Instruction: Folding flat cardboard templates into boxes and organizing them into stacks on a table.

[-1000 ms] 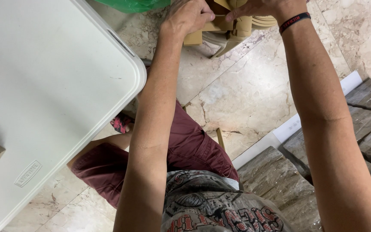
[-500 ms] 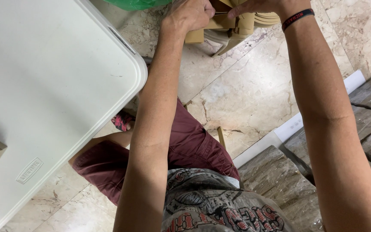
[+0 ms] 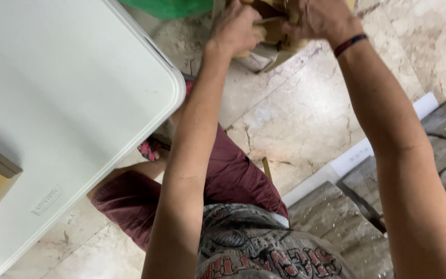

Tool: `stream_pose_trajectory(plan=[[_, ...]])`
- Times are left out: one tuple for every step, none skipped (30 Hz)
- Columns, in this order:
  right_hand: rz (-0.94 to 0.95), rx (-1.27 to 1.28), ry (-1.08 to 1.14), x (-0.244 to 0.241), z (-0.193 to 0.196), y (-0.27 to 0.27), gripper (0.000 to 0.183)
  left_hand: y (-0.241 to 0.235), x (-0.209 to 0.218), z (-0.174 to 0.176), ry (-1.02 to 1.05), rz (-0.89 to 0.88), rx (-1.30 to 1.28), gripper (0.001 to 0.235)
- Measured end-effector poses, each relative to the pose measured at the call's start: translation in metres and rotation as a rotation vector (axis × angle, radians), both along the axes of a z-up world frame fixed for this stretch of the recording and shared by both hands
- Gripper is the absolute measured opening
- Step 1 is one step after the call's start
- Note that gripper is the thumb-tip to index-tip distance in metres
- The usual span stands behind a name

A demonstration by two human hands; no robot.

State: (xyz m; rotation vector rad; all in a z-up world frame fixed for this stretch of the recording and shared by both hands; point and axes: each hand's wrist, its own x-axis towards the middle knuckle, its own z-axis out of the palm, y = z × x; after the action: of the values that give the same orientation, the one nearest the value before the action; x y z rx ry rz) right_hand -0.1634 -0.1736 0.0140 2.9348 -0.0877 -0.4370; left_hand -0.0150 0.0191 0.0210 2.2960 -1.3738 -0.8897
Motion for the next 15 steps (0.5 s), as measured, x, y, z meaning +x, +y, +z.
stream_pose_trajectory(plan=[[0.131, -0.171, -0.059, -0.004, -0.007, -0.001, 0.049, 0.000, 0.001, -0.009, -0.115, 0.001, -0.090, 0.040], [0.135, -0.185, -0.074, -0.002, -0.006, -0.003, 0.049, -0.004, -0.001, -0.022, -0.131, 0.006, -0.103, 0.040], [0.121, -0.027, -0.129, -0.007, -0.007, 0.000, 0.033, -0.004, -0.008, -0.038, -0.298, -0.010, -0.227, 0.023], [0.108, 0.131, -0.184, -0.011, -0.009, 0.002, 0.054, -0.006, -0.015, -0.055, -0.465, -0.027, -0.351, 0.018], [0.107, 0.128, -0.184, -0.013, -0.012, 0.007, 0.054, -0.004, -0.019, -0.061, -0.466, -0.028, -0.354, 0.018], [0.085, 0.119, -0.265, -0.015, -0.015, 0.013, 0.050, -0.002, -0.023, -0.066, -0.497, -0.015, -0.377, 0.024], [0.068, 0.103, -0.350, -0.013, -0.016, 0.015, 0.047, -0.003, -0.024, -0.070, -0.534, 0.003, -0.405, 0.033], [0.072, 0.093, -0.356, -0.015, -0.020, 0.016, 0.047, -0.003, -0.026, -0.068, -0.541, 0.007, -0.414, 0.033], [0.043, 0.169, -0.424, -0.018, -0.025, 0.019, 0.039, 0.000, -0.027, -0.067, -0.585, 0.019, -0.481, 0.028], [0.014, 0.246, -0.492, -0.020, -0.030, 0.022, 0.033, 0.004, -0.029, -0.066, -0.628, 0.032, -0.548, 0.022], [0.016, 0.247, -0.499, -0.021, -0.030, 0.024, 0.033, 0.011, -0.036, -0.053, -0.635, 0.031, -0.547, 0.022], [0.025, 0.204, -0.584, -0.022, -0.030, 0.025, 0.028, 0.018, -0.044, -0.040, -0.558, 0.076, -0.558, 0.032], [0.036, 0.158, -0.674, -0.020, -0.030, 0.024, 0.024, 0.023, -0.049, -0.026, -0.486, 0.120, -0.573, 0.043], [0.040, 0.156, -0.685, -0.019, -0.024, 0.024, 0.024, 0.039, -0.060, -0.012, -0.498, 0.119, -0.576, 0.043], [0.049, 0.099, -0.728, -0.020, -0.019, 0.024, 0.023, 0.056, -0.072, 0.001, -0.480, 0.159, -0.628, 0.046]])
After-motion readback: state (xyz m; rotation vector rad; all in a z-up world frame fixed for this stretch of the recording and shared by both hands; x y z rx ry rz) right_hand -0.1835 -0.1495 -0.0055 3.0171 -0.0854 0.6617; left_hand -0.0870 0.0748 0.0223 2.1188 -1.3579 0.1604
